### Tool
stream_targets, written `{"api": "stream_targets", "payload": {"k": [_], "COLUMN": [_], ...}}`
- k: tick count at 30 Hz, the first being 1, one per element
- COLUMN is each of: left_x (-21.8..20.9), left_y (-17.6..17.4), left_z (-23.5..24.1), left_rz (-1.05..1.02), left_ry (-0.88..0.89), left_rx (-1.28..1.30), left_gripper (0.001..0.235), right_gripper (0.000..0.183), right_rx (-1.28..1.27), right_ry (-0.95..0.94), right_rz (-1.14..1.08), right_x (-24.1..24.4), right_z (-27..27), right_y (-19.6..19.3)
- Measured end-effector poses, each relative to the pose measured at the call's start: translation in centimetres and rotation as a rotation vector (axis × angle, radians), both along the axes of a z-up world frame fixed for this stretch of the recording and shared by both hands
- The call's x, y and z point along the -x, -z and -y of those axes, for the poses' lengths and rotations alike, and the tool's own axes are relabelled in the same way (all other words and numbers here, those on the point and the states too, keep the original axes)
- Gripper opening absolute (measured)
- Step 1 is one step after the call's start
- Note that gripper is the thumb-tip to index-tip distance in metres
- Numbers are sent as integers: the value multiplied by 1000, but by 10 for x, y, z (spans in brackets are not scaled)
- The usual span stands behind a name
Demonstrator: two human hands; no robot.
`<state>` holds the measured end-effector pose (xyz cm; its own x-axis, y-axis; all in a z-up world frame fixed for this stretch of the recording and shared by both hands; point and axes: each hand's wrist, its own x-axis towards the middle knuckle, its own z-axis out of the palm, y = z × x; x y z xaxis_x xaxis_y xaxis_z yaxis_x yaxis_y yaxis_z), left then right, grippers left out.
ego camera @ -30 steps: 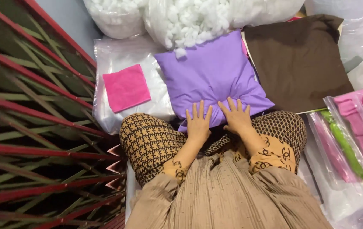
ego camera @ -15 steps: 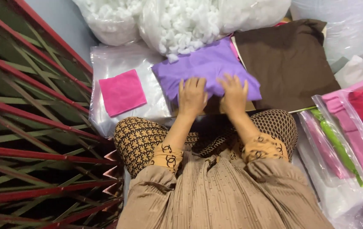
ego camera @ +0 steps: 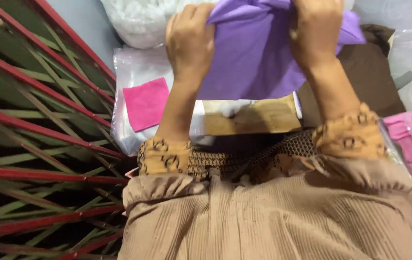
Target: The person stuffs a purple pillowcase with white cotton batting by hand, repeatedly adding material and smoothing the surface. They then use a pink lint roller to clean the exterior of the filled pillow.
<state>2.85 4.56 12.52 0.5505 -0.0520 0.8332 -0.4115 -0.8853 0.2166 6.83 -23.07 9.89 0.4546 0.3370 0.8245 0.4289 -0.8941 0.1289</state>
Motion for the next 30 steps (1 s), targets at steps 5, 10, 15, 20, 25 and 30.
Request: {"api": "stream_targets", "payload": {"k": [5, 10, 15, 20, 25, 30], "left_x": [46, 30, 23, -17, 21, 47], "left_y": [10, 78, 118, 214, 231, 275], "left_z": [-27, -42, -26, 7, 58, 67], "left_rz": [-254, -771, -850, -835, -907, -942], "left_ry": [423, 633, 519, -15, -103, -56], "left_rx": [491, 748, 923, 649, 46, -139], "left_gripper": [78, 119, 48, 74, 64, 58], "right_gripper": [8, 40, 29, 26, 31, 50], "right_rx": [43, 15, 95, 87, -109, -139], "right_ry": [-157, -432, -155, 121, 274, 380], "right_rz": [-96, -429, -229, -161, -627, -961], "right_x": [44, 53, -1, -36, 5, 52], "right_z": [-18, -9, 1, -16, -48, -59], "right_y": [-25, -38, -10, 91, 237, 275]}}
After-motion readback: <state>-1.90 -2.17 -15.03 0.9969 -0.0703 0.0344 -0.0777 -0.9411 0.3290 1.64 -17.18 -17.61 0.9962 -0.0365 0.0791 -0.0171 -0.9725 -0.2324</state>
